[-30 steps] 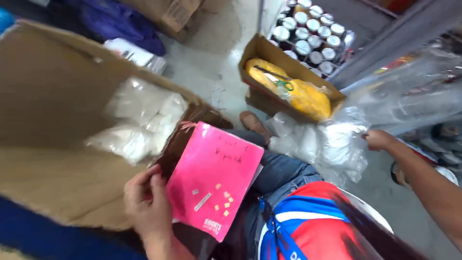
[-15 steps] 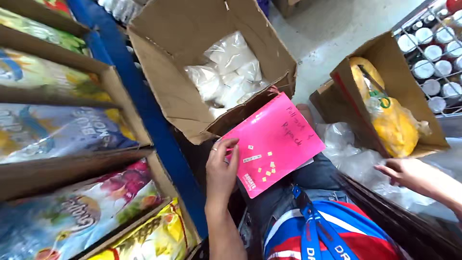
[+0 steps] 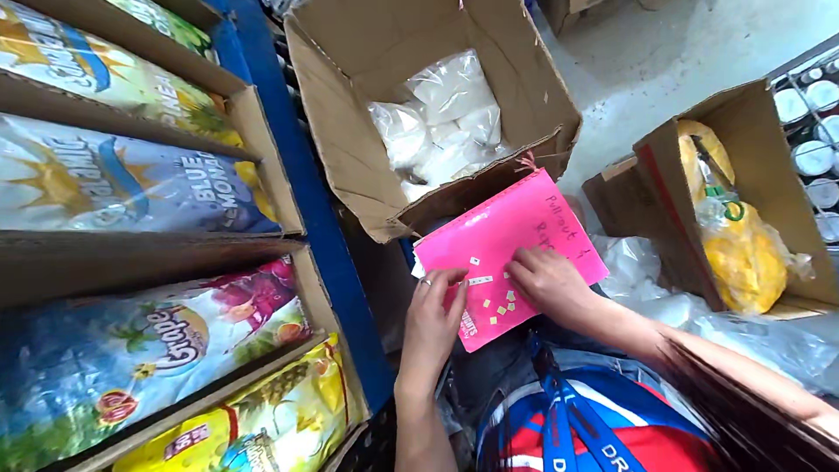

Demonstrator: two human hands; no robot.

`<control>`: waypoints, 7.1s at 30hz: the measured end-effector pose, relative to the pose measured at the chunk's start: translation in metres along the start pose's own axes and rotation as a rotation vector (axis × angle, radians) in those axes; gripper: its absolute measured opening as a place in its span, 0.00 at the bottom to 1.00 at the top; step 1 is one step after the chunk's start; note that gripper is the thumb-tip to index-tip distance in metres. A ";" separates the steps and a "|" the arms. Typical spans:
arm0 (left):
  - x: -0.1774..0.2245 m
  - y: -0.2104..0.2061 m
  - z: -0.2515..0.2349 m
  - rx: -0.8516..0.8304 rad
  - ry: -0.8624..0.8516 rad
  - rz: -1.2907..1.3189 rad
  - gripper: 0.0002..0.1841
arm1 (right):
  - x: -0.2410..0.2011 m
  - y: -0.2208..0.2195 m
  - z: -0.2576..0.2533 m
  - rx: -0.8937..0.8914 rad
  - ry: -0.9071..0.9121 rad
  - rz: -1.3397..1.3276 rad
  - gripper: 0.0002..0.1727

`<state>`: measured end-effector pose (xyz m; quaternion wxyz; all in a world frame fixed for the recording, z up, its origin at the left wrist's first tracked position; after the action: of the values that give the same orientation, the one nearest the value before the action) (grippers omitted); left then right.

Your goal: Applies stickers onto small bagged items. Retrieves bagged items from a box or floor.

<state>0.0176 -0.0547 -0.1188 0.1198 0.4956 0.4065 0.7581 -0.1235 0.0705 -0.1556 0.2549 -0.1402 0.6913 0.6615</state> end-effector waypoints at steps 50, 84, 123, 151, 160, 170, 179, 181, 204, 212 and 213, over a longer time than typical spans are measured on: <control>0.011 -0.018 -0.012 0.003 -0.127 0.026 0.11 | 0.006 -0.009 -0.002 0.225 0.157 0.204 0.08; 0.057 -0.002 -0.009 0.124 -0.065 0.356 0.07 | 0.000 0.039 0.000 0.037 -0.272 -1.497 0.09; 0.088 0.035 -0.016 -0.074 -0.228 -0.088 0.06 | 0.002 0.076 0.002 -0.172 -0.089 -1.089 0.08; 0.095 0.032 -0.016 -0.051 -0.219 -0.199 0.07 | -0.010 0.075 0.008 0.088 -0.075 -0.851 0.07; 0.094 0.028 -0.016 0.099 -0.180 -0.081 0.07 | -0.009 0.075 0.007 0.169 -0.107 -0.921 0.07; 0.102 0.025 -0.006 0.297 -0.202 -0.081 0.06 | -0.014 0.074 0.007 0.339 -0.095 -0.910 0.06; 0.110 0.023 -0.001 0.390 -0.226 -0.106 0.05 | -0.016 0.075 0.007 0.410 -0.082 -0.919 0.05; 0.109 0.021 -0.002 0.392 -0.223 -0.115 0.06 | -0.018 0.075 0.007 0.418 -0.070 -0.912 0.05; 0.073 0.033 -0.027 0.379 -0.206 0.214 0.07 | -0.002 0.083 -0.011 0.441 -0.047 -0.761 0.06; -0.016 0.074 -0.107 0.468 -0.029 0.330 0.08 | 0.083 0.110 -0.115 0.255 -0.105 -0.243 0.08; -0.028 0.076 -0.119 0.466 0.008 0.340 0.08 | 0.097 0.108 -0.134 0.180 -0.126 -0.185 0.08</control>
<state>-0.0531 -0.1792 -0.1028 -0.1276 0.5678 0.4812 0.6556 -0.2835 -0.0380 -0.1169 0.3693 -0.1379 0.7146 0.5779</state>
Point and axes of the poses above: each hand's wrist, its own z-axis away from the middle knuckle, its own y-axis out of the back of the hand, x = y × z, the point moved 4 cm from there along -z, towards the middle knuckle, and after that the axes turned 10 degrees about -x, right-handed, at the moved point
